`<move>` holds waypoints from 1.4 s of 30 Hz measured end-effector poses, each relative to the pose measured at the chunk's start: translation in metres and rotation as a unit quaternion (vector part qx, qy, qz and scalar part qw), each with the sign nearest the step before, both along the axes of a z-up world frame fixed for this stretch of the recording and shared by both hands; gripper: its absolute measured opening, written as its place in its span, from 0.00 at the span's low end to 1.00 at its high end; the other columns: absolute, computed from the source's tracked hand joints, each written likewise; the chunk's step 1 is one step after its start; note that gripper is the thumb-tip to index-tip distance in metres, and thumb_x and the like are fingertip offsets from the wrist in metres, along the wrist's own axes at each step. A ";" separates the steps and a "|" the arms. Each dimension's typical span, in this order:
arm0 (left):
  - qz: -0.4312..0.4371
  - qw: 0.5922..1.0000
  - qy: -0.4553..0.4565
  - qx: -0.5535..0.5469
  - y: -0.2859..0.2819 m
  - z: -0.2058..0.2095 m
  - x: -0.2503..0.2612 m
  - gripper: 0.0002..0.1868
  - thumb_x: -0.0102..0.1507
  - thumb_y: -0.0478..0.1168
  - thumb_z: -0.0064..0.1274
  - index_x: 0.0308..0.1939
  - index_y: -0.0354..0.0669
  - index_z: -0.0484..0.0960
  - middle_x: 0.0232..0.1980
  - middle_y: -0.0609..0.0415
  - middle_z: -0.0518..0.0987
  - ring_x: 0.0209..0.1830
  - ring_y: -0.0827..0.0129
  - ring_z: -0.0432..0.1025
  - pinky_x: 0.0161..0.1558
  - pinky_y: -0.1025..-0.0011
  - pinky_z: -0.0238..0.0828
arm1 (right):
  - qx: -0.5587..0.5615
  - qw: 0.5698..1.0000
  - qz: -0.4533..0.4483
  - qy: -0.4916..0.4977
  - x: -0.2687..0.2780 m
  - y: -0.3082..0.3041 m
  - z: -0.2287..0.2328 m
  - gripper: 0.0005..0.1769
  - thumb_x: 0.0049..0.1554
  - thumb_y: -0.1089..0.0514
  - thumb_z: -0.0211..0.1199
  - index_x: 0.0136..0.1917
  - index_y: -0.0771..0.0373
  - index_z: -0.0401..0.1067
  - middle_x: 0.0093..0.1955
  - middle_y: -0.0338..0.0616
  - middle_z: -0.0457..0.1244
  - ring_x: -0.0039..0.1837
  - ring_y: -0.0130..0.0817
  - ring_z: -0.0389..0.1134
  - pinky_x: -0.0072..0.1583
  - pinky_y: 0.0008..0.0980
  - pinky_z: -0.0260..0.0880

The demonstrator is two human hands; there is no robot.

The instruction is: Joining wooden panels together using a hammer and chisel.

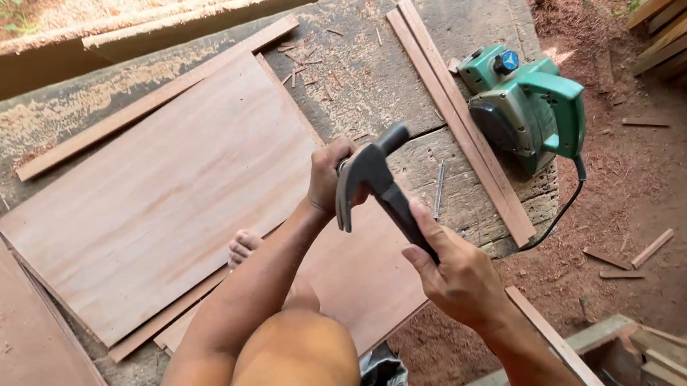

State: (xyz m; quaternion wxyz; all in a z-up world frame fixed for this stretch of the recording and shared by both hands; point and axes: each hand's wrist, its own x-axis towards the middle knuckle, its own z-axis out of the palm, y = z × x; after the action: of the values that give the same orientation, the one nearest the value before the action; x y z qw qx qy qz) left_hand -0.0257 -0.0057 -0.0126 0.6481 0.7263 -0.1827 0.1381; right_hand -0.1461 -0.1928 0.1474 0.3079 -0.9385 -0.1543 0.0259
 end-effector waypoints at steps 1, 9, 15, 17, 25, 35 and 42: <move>0.001 1.000 0.005 0.000 0.000 -0.001 0.001 0.08 0.57 0.37 0.59 0.33 0.40 0.76 0.30 0.51 0.74 0.28 0.64 0.71 0.33 0.68 0.69 | 0.000 1.000 0.001 0.005 -0.001 -0.002 0.002 0.37 0.63 0.55 0.61 0.82 0.58 0.54 0.51 0.57 0.69 0.44 0.46 0.72 0.42 0.41 0.74; -0.006 0.997 0.075 -0.010 -0.009 0.006 -0.001 0.14 0.59 0.35 0.64 0.27 0.40 0.71 0.25 0.53 0.73 0.21 0.69 0.68 0.26 0.70 0.64 | 0.128 0.983 -0.022 -0.130 -0.016 -0.009 0.017 0.36 0.70 0.56 0.56 0.84 0.61 0.43 0.60 0.58 0.67 0.52 0.43 0.74 0.48 0.40 0.76; -0.070 0.993 0.092 -0.037 -0.004 -0.048 -0.007 0.07 0.64 0.34 0.61 0.35 0.45 0.77 0.30 0.54 0.76 0.29 0.66 0.75 0.33 0.70 0.72 | 0.079 0.997 -0.025 -0.012 -0.013 0.008 -0.020 0.32 0.63 0.56 0.60 0.78 0.64 0.59 0.60 0.64 0.68 0.59 0.56 0.74 0.57 0.43 0.76; -0.131 0.990 0.040 -0.021 -0.007 -0.015 -0.017 0.10 0.59 0.34 0.66 0.35 0.43 0.77 0.30 0.52 0.75 0.30 0.62 0.74 0.33 0.67 0.71 | 0.071 0.992 -0.084 0.055 -0.053 0.001 -0.034 0.34 0.63 0.55 0.61 0.78 0.64 0.58 0.57 0.65 0.69 0.55 0.54 0.75 0.52 0.41 0.76; 0.086 0.985 0.054 -0.137 -0.005 0.011 0.050 0.11 0.65 0.32 0.62 0.35 0.41 0.72 0.31 0.59 0.74 0.29 0.75 0.69 0.33 0.74 0.68 | 0.154 0.981 -0.098 0.061 -0.075 -0.031 -0.055 0.34 0.71 0.55 0.52 0.84 0.67 0.46 0.65 0.71 0.64 0.56 0.43 0.75 0.51 0.33 0.82; -0.072 0.984 0.146 -0.074 0.002 0.004 0.021 0.12 0.64 0.37 0.61 0.32 0.42 0.73 0.30 0.60 0.73 0.28 0.77 0.67 0.32 0.75 0.64 | 0.112 0.961 -0.196 0.163 -0.095 -0.031 -0.048 0.39 0.62 0.55 0.60 0.82 0.66 0.51 0.52 0.60 0.70 0.46 0.39 0.74 0.44 0.34 0.77; -0.074 0.986 0.135 -0.060 0.002 0.011 0.019 0.12 0.64 0.37 0.61 0.31 0.42 0.72 0.28 0.58 0.73 0.27 0.76 0.66 0.30 0.73 0.64 | 0.133 0.964 -0.166 0.159 -0.090 -0.032 -0.046 0.38 0.63 0.53 0.59 0.80 0.66 0.52 0.45 0.49 0.72 0.40 0.30 0.76 0.40 0.31 0.79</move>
State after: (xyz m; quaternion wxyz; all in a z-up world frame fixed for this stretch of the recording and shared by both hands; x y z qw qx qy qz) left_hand -0.0063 -0.0035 -0.0021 0.7173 0.6830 -0.1378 0.0013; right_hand -0.2360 -0.2253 0.1014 0.4505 -0.8853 0.0530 0.1026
